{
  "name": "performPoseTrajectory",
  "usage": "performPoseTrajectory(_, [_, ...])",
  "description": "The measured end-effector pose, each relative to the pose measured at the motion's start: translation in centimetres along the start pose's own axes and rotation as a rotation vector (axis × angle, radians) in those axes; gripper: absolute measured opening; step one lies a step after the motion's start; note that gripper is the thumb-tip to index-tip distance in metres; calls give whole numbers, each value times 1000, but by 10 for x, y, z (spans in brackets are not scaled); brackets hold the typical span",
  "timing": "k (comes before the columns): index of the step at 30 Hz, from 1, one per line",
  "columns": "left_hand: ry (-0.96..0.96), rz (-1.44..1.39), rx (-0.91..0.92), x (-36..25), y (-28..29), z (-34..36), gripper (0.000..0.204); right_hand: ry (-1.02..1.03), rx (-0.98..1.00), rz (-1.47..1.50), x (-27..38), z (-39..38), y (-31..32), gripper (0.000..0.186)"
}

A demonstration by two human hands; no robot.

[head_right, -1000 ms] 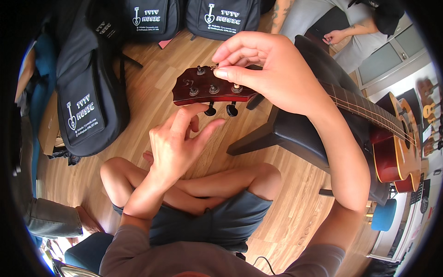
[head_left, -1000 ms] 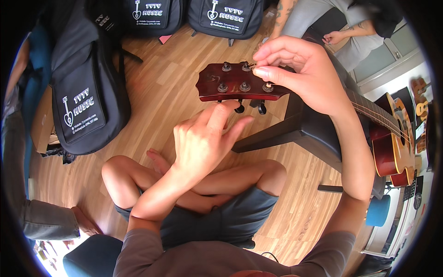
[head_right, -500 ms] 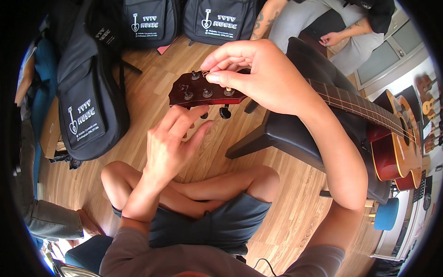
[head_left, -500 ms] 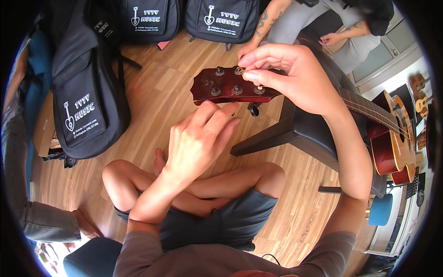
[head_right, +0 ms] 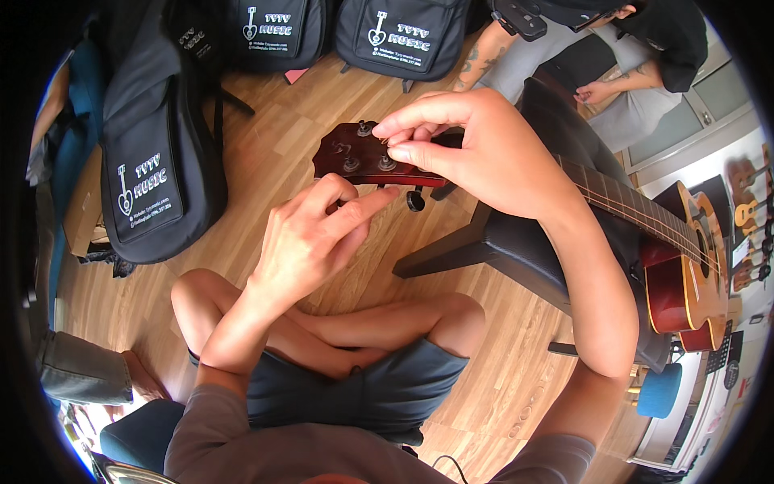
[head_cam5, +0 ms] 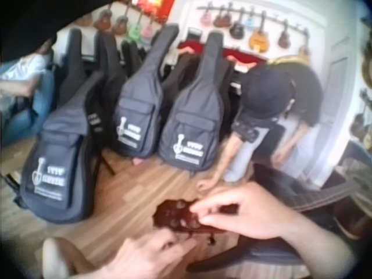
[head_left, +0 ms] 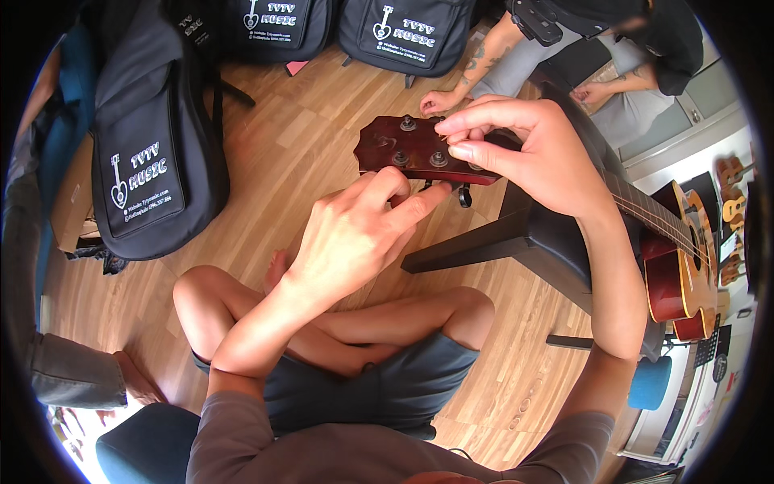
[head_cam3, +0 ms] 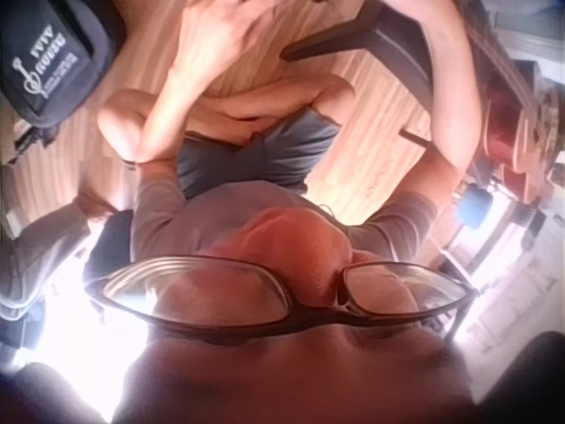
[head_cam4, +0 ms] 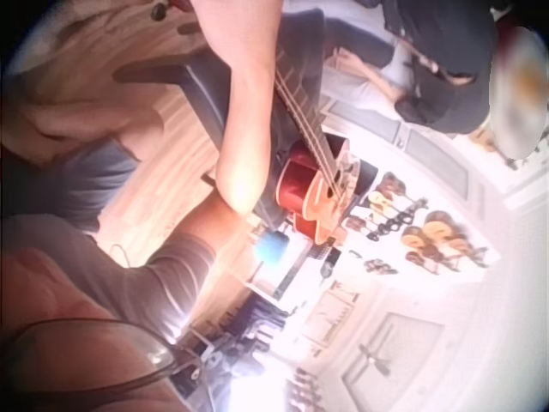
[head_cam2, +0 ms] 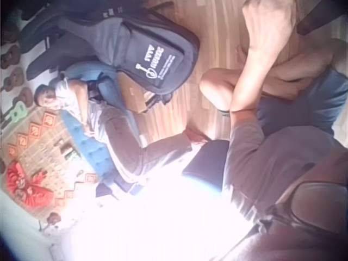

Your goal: The person threads a guitar string through the tuning peg on the headstock, winds it around the post, and adjusts the tension by turning the tuning peg. The person repeats this process for multiple strings.

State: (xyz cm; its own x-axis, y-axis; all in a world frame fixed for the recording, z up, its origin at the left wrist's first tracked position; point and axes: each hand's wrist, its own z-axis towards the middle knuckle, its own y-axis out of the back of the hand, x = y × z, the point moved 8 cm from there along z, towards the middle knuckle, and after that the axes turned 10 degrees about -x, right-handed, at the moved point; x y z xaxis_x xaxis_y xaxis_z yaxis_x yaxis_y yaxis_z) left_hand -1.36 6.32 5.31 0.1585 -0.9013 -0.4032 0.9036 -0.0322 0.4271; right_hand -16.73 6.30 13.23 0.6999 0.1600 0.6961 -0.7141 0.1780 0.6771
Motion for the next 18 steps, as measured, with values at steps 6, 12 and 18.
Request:
performPoseTrajectory(6, [30, -10, 6, 6, -2, -5, 47, 38, -23, -60, -1, 2, -1, 20])
performPoseTrajectory(12, [35, -52, 22, 9, -3, -4, 47, 32, -9, -69, 1, 2, -2, 18])
performPoseTrajectory(18, [43, -50, 33, 10, -3, -4, 42, 53, 0, -81, 5, 3, -3, 16])
